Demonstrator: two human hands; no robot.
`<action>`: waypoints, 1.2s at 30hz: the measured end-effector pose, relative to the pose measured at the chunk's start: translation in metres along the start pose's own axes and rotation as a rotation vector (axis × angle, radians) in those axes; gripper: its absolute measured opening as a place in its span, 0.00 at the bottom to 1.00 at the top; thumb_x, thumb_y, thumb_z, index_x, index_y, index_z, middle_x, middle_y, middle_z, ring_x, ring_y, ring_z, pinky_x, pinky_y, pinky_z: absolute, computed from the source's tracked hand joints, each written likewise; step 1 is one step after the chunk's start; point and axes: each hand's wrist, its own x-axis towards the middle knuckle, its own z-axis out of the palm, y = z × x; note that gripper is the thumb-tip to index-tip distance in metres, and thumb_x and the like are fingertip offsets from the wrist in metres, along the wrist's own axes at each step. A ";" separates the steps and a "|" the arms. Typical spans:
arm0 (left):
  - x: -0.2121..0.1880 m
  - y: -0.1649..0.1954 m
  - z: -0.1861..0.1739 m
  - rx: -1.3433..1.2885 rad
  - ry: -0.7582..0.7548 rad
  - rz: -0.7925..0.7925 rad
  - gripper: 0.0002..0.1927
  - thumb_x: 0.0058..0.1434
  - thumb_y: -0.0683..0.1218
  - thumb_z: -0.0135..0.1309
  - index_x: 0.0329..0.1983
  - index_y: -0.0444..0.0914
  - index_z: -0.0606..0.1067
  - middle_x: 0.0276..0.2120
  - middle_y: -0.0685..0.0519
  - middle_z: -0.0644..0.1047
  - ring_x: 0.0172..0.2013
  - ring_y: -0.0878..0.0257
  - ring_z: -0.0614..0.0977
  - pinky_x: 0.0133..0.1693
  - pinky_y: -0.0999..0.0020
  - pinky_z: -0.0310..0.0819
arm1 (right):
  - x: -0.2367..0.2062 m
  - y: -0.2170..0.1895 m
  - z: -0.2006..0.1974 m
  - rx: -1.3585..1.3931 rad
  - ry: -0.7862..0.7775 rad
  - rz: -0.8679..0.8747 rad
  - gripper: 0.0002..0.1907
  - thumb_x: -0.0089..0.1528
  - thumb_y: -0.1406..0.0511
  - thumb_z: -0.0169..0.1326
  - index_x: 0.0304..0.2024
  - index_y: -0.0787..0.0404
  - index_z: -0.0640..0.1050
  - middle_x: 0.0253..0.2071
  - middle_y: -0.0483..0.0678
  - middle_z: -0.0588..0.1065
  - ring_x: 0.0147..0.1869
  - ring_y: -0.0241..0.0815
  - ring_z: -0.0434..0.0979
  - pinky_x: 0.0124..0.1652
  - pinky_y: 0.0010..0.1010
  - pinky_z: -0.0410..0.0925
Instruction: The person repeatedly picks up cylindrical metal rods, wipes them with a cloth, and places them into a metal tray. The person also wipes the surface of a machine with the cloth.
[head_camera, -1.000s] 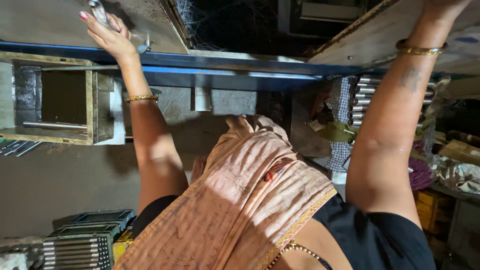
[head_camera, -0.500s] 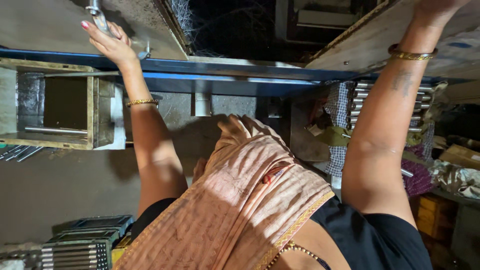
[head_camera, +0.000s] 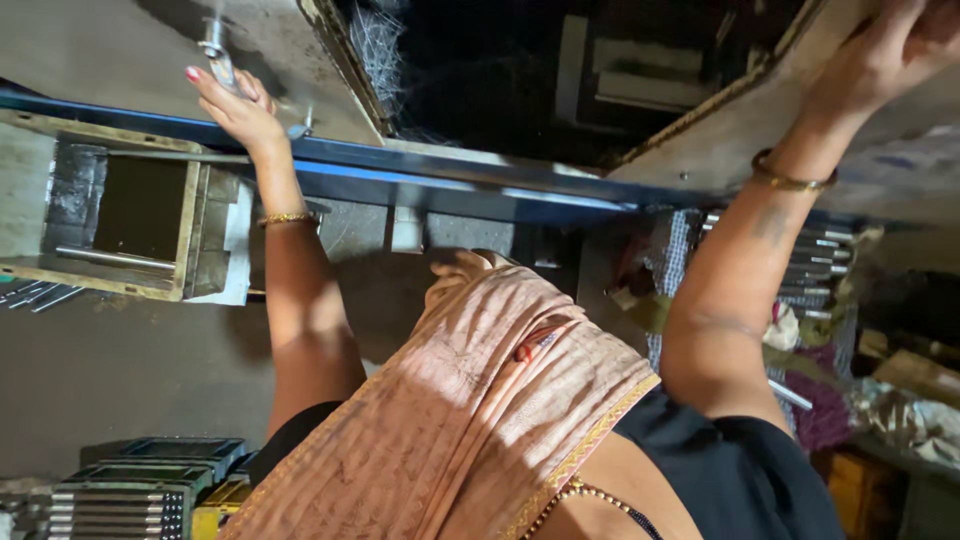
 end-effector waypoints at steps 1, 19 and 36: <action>0.000 0.000 -0.001 0.009 -0.006 0.001 0.31 0.70 0.70 0.37 0.27 0.40 0.60 0.18 0.53 0.63 0.14 0.65 0.60 0.16 0.68 0.47 | 0.002 -0.008 0.007 0.125 -0.007 0.031 0.09 0.76 0.70 0.53 0.43 0.69 0.69 0.37 0.50 0.68 0.38 0.43 0.62 0.37 0.39 0.62; -0.007 -0.007 -0.020 -0.104 0.147 0.086 0.24 0.72 0.63 0.38 0.43 0.38 0.68 0.25 0.51 0.67 0.18 0.64 0.60 0.21 0.67 0.47 | 0.005 -0.051 0.005 0.175 -0.204 -0.129 0.20 0.76 0.59 0.51 0.39 0.72 0.74 0.30 0.62 0.75 0.30 0.49 0.73 0.32 0.37 0.69; -0.018 -0.014 -0.033 0.027 0.105 0.116 0.29 0.75 0.66 0.37 0.33 0.38 0.62 0.22 0.52 0.65 0.18 0.64 0.62 0.21 0.68 0.51 | -0.022 -0.015 -0.036 0.374 0.021 0.156 0.19 0.74 0.58 0.53 0.40 0.72 0.73 0.36 0.62 0.74 0.35 0.51 0.70 0.35 0.36 0.64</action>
